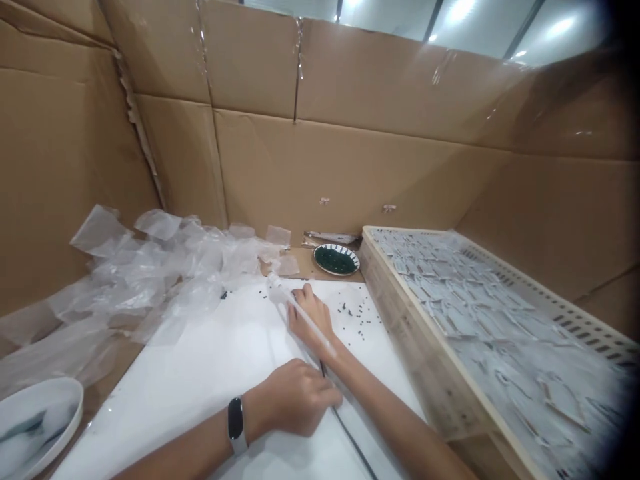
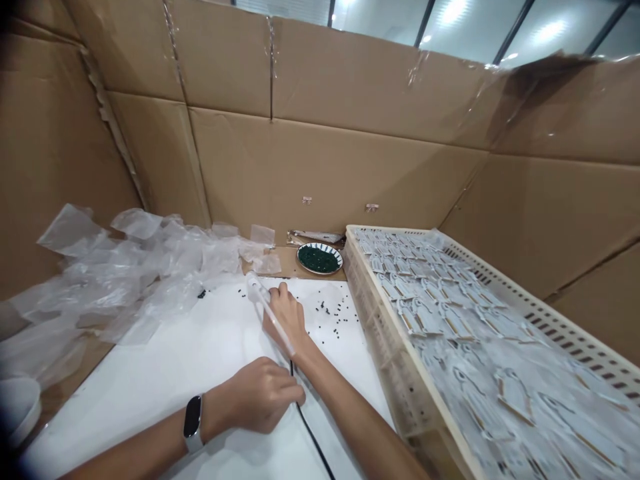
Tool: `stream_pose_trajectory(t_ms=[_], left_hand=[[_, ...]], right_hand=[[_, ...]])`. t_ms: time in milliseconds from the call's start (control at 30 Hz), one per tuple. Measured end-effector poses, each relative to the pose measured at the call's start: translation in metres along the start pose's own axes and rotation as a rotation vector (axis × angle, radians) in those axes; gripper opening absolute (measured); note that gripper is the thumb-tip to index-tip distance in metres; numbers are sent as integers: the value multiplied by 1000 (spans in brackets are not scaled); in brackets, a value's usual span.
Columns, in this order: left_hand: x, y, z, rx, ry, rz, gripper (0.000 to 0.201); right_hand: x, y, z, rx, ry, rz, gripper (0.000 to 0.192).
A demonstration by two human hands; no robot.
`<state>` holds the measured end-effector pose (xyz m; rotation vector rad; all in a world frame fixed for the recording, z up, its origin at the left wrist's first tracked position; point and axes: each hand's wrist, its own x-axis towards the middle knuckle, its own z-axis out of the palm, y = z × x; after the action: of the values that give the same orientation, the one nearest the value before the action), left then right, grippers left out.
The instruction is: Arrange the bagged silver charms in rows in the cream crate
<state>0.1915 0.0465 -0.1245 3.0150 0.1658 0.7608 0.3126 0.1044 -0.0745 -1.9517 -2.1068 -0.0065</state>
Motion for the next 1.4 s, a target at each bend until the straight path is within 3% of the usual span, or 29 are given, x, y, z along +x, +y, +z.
stream_pose_trajectory(t_ms=[233, 533, 733, 900, 1033, 1200, 1400], left_hand=[[-1, 2, 2, 41, 16, 41, 15], [-8, -5, 3, 27, -95, -60, 20], [-18, -44, -20, 20, -62, -321, 19], [-31, -83, -41, 18, 40, -684, 30], [-44, -106, -42, 20, 30, -774, 45], [-65, -128, -35, 103, -85, -920, 63], [-83, -144, -45, 232, -87, -1126, 70]], right_hand=[[-2, 0, 7, -175, -3, -63, 24], [-6, 8, 9, -90, 30, -9, 26], [-10, 12, 9, 61, 85, 151, 29], [-9, 18, 13, 158, 182, 148, 38], [-8, 23, 18, 166, 242, 113, 43], [-12, 17, 6, 172, 146, 163, 41], [-16, 13, -2, 7, 58, 92, 34]])
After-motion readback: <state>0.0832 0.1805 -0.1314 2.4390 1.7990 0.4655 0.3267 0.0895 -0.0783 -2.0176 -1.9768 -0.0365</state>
